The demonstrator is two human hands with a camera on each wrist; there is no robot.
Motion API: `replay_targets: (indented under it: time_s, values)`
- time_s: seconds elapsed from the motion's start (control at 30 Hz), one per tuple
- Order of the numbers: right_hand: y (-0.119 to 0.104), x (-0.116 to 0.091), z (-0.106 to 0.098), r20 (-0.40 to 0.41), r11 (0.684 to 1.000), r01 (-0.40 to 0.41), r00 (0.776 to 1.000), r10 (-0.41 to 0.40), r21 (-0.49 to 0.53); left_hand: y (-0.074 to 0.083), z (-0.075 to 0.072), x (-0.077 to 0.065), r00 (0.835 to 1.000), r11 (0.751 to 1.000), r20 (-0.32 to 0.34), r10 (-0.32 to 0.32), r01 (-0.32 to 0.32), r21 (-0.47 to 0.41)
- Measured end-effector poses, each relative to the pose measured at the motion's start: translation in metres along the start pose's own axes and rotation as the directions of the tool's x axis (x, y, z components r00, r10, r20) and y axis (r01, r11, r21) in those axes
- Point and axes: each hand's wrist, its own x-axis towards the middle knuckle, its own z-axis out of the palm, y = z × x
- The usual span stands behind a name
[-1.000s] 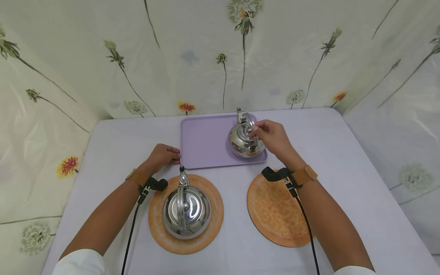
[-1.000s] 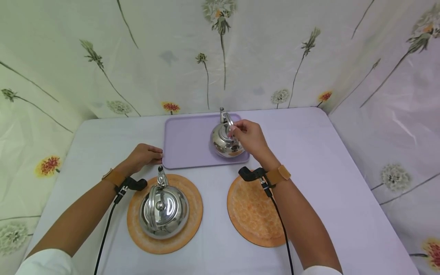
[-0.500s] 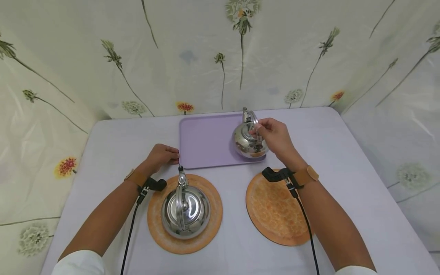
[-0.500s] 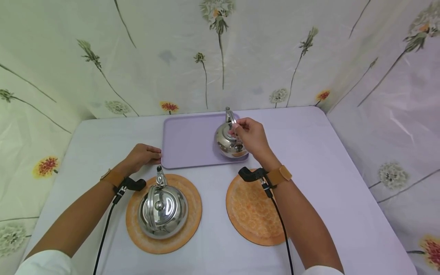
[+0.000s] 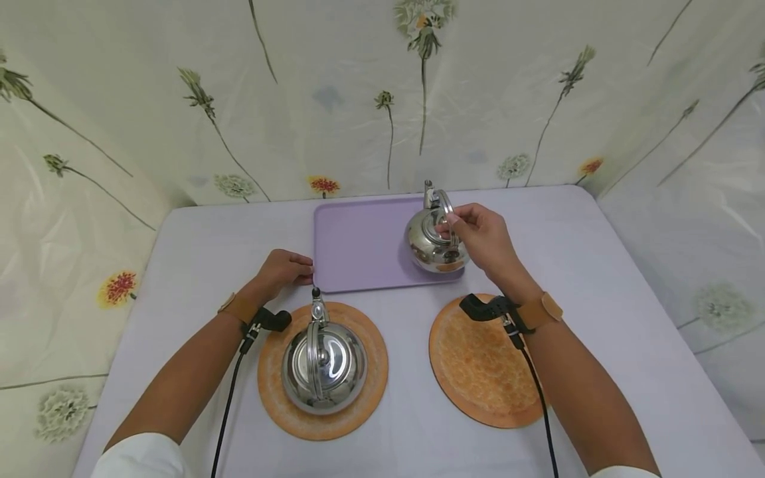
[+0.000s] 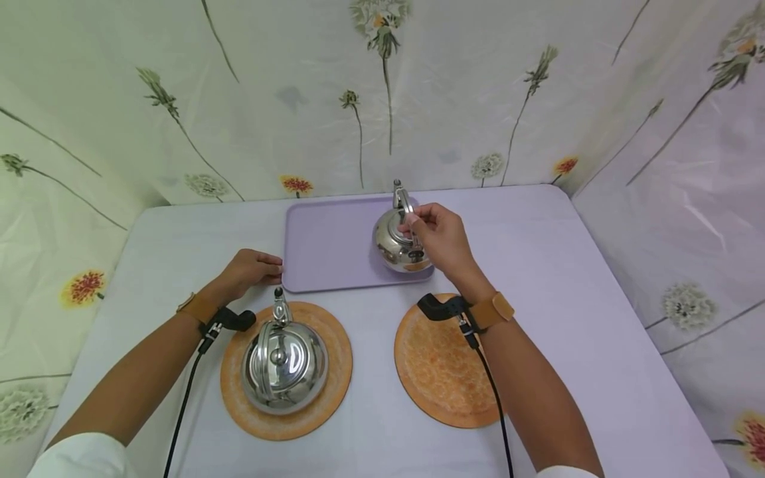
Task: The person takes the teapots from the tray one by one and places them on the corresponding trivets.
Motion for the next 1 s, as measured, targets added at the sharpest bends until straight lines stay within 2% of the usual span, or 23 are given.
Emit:
replay_targets:
  time_s: [0.6,1.0]
  values:
    - [-0.002,-0.032,-0.008,0.048,0.989,0.122,0.992,-0.118,-0.086,-0.001,-0.001,0.002,1.000,1.000,0.015,-0.012,0.012,-0.006]
    - [-0.002,-0.062,-0.018,0.044,0.982,0.189,0.981,-0.189,0.018,-0.001,-0.001,0.003,1.000,1.000,0.005,-0.019,0.019,-0.006]
